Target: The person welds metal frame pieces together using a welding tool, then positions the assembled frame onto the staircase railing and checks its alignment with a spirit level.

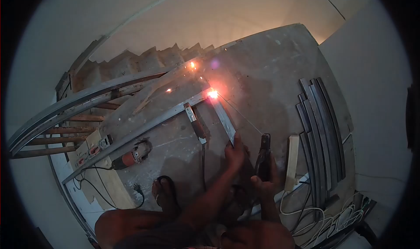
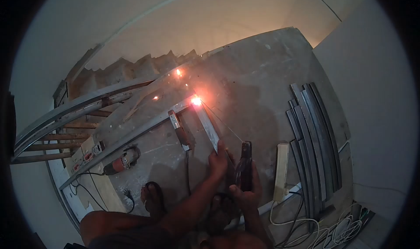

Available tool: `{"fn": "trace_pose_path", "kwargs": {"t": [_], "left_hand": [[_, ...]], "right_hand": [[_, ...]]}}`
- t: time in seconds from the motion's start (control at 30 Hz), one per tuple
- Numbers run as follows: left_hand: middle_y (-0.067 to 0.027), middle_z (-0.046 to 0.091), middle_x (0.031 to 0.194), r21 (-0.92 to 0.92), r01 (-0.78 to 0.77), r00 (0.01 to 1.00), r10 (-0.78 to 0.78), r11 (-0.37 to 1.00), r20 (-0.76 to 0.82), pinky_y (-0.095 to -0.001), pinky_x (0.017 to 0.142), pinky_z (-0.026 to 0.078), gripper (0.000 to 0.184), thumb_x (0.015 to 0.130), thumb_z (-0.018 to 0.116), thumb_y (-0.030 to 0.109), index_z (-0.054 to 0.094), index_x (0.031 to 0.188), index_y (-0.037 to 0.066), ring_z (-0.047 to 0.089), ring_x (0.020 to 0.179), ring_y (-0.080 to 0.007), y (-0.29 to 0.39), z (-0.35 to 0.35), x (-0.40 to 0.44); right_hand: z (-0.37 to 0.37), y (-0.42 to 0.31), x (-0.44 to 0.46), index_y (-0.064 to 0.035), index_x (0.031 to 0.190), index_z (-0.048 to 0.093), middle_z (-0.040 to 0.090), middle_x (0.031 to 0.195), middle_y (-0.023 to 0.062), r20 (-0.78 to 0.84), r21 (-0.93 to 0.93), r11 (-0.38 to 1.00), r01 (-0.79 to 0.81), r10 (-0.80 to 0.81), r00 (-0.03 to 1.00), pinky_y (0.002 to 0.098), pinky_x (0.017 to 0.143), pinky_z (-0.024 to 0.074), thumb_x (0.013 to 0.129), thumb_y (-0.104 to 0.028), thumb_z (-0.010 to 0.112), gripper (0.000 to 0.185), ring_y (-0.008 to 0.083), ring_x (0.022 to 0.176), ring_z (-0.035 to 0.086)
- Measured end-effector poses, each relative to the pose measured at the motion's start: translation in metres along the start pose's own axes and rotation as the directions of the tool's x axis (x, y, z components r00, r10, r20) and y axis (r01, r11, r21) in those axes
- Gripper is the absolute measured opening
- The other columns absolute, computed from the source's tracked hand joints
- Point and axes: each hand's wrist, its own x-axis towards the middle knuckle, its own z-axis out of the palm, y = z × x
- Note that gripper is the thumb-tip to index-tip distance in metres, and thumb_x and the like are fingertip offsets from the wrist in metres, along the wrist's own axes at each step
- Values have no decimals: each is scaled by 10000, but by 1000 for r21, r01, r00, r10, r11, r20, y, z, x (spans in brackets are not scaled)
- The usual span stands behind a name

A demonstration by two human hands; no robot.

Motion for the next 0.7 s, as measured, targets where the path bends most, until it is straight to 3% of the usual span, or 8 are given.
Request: {"fn": "trace_pose_path", "kwargs": {"t": [0.07,0.37,0.43,0.5,0.57,0.6,0.7], "left_hand": [[-73,565,613,-53,-12,1000,12,999,10,-346,482,477,556,987,514,566,519,832,32,586,508,-180,0,1,-1],[-69,571,611,-96,80,997,-78,992,19,-339,490,491,549,973,535,576,533,906,31,589,510,-184,-4,3,2],[-78,590,630,13,103,992,-102,995,-72,-349,504,504,574,969,536,584,543,945,10,597,524,-192,1,5,-4],[-78,593,636,25,104,993,-102,994,-62,-349,508,504,579,968,535,588,547,944,10,599,529,-193,2,4,-3],[-79,600,647,48,106,994,-104,993,-42,-349,517,505,588,965,532,597,554,942,10,603,539,-193,3,1,-1],[-79,604,653,59,107,994,-105,992,-33,-349,521,505,593,964,530,602,558,940,10,605,543,-193,3,-1,0],[-79,610,664,82,110,994,-109,991,-16,-349,530,506,603,962,527,611,565,938,9,609,553,-193,5,-3,-1]], "right_hand": [[2,-6,0,69,1506,305,480,1433,175,7,21,995,-99,98,995,391,1103,361,748,-483,849,1084,268,1311,474],[5,-13,4,86,1486,337,521,1381,161,24,59,992,-113,112,993,357,1054,408,755,-448,855,1043,218,1243,514],[3,-6,2,80,1487,341,539,1348,142,25,62,994,-85,83,996,343,1015,436,774,-444,842,1017,196,1201,531],[4,-7,3,73,1487,347,543,1338,132,21,84,994,-77,75,997,333,979,455,791,-431,831,986,186,1182,542],[2,1,5,80,1485,347,600,1217,76,-8,22,1000,11,-11,1000,262,797,483,746,-373,881,1018,111,976,573],[-3,26,-4,71,1490,343,592,1245,99,-32,6,998,55,-55,998,287,865,484,754,-373,875,1011,158,1051,580],[5,0,3,52,1497,338,566,1311,133,-27,58,997,47,-46,999,342,976,472,761,-377,867,1002,230,1183,569]]}}
